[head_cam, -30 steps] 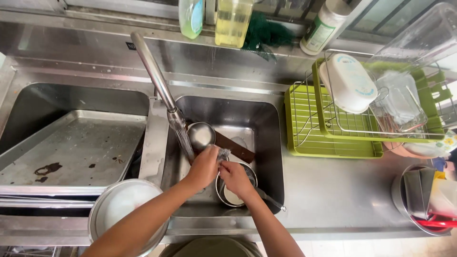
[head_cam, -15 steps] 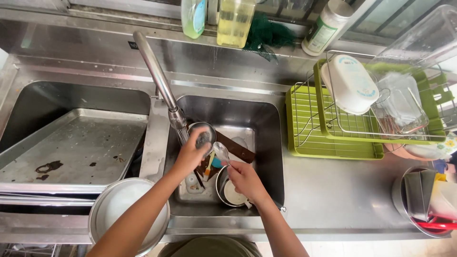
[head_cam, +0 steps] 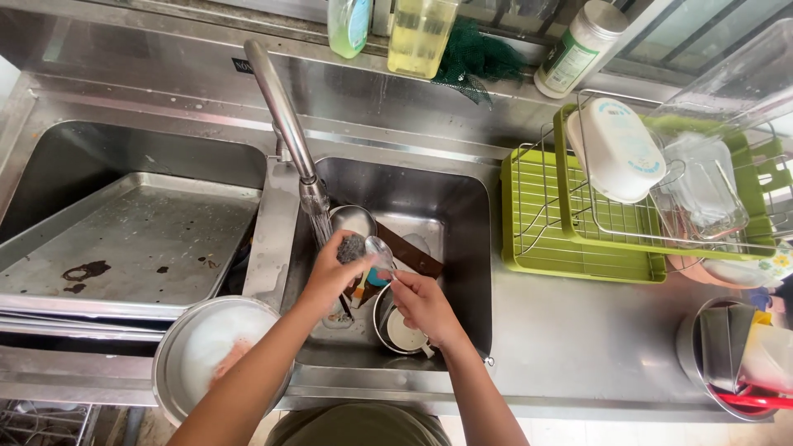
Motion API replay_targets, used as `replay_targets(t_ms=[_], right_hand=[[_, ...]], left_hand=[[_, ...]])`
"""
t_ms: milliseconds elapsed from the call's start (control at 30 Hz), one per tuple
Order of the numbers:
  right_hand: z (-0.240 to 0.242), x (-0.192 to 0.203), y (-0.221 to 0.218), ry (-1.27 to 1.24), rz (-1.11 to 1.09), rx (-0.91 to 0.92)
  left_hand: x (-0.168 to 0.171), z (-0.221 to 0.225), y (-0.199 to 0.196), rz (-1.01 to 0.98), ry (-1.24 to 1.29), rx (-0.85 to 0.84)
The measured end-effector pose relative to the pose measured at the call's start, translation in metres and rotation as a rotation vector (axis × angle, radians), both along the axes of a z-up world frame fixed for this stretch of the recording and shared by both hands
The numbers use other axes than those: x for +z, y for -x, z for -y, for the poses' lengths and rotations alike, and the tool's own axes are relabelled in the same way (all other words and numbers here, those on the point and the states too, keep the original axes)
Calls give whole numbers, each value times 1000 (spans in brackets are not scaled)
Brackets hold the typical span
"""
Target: Washing and rinsing various kitchen utensils and containers in a sink.
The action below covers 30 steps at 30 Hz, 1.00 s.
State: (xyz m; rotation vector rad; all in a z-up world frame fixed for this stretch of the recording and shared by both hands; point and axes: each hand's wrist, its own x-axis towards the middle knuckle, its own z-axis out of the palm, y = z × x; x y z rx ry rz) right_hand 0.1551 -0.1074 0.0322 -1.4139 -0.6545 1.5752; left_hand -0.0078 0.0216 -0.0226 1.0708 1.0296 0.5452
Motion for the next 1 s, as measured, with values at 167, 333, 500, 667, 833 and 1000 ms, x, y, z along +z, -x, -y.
replay_targets(t_ms=[167, 333, 500, 667, 833, 1000], right_hand=[[2, 1, 4, 20, 10, 45], [5, 10, 9, 15, 45, 60], [4, 5, 14, 37, -28, 53], [-10, -16, 22, 10, -78, 36], [-35, -68, 26, -45, -189, -1], [-83, -106, 33, -39, -32, 71]], left_hand=[[34, 3, -2, -7, -328, -47], [24, -3, 1, -207, -454, -69], [37, 0, 1, -268, -808, 15], [19, -8, 20, -143, -762, -102], [47, 7, 53, -191, -719, -46], [54, 34, 149, -774, -640, -35]])
